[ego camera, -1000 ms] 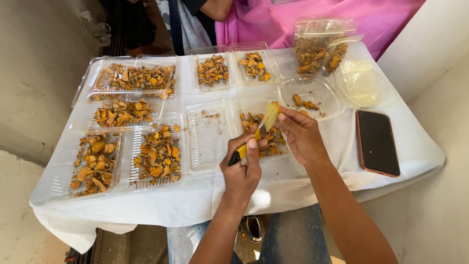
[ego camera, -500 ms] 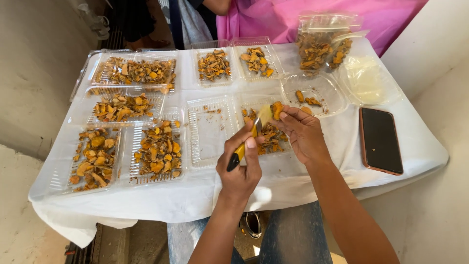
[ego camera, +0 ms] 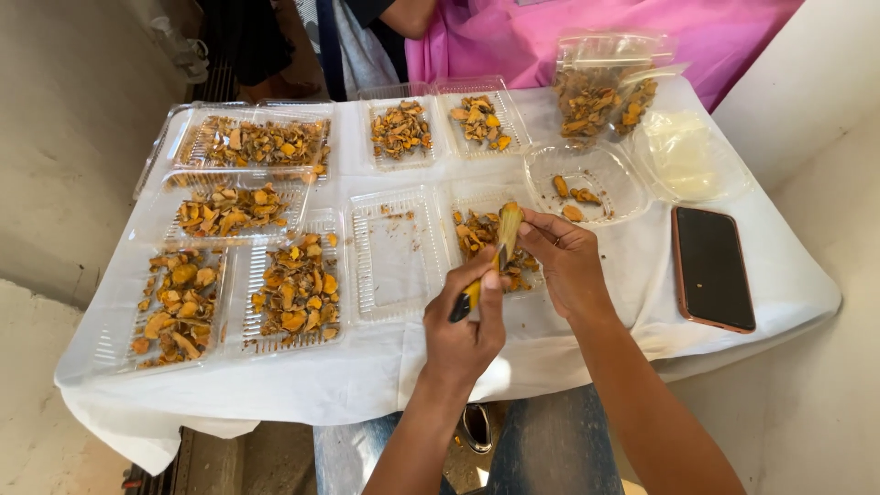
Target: Cleaning dried turmeric or ginger slices with a brush and packaging them into small plastic bags.
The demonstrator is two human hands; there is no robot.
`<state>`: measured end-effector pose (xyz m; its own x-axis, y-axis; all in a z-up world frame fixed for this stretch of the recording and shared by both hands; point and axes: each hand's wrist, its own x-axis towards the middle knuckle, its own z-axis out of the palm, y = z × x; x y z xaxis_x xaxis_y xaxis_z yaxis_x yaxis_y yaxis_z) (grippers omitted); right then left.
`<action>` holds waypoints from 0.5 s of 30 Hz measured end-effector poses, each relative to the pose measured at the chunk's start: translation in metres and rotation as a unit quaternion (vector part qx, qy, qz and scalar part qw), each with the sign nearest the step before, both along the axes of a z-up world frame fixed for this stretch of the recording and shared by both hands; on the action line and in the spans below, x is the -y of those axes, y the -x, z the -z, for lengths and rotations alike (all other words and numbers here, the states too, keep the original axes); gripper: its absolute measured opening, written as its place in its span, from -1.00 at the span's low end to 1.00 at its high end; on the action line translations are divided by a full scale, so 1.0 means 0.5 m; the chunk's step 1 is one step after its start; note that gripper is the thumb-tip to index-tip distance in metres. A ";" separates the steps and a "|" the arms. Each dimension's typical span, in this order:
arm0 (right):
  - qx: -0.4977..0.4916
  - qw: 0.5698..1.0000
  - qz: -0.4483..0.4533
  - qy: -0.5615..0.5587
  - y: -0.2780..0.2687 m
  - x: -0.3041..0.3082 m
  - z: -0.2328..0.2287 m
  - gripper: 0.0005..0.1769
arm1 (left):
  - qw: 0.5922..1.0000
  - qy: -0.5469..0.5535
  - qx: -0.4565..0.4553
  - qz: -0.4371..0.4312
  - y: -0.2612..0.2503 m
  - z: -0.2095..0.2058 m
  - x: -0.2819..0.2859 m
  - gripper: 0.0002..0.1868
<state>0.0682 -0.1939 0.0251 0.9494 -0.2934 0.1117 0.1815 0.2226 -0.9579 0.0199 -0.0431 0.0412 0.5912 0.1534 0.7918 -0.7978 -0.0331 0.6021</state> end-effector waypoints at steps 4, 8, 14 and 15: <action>0.003 1.000 -0.007 0.022 -0.001 0.005 0.011 -0.73 | 0.999 0.039 0.011 -0.002 -0.003 0.010 -0.009 -0.86; 0.035 0.994 0.006 0.100 0.008 -0.004 -0.024 -0.72 | 1.000 0.005 0.008 0.019 -0.011 0.001 -0.022 -0.88; 0.086 0.968 0.073 0.224 0.011 0.044 -0.096 -0.77 | 0.999 -0.028 0.018 0.029 -0.040 0.019 -0.073 -0.86; 0.115 0.948 0.119 0.273 0.005 0.062 -0.105 -0.79 | 0.999 -0.022 0.030 0.033 -0.049 0.022 -0.080 -0.83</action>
<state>0.0659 -0.2248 0.0777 0.7960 -0.3342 0.5046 0.3823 -0.3686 -0.8473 0.0443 -0.0030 0.0303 0.5507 0.0801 0.8308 -0.8333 -0.0038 0.5527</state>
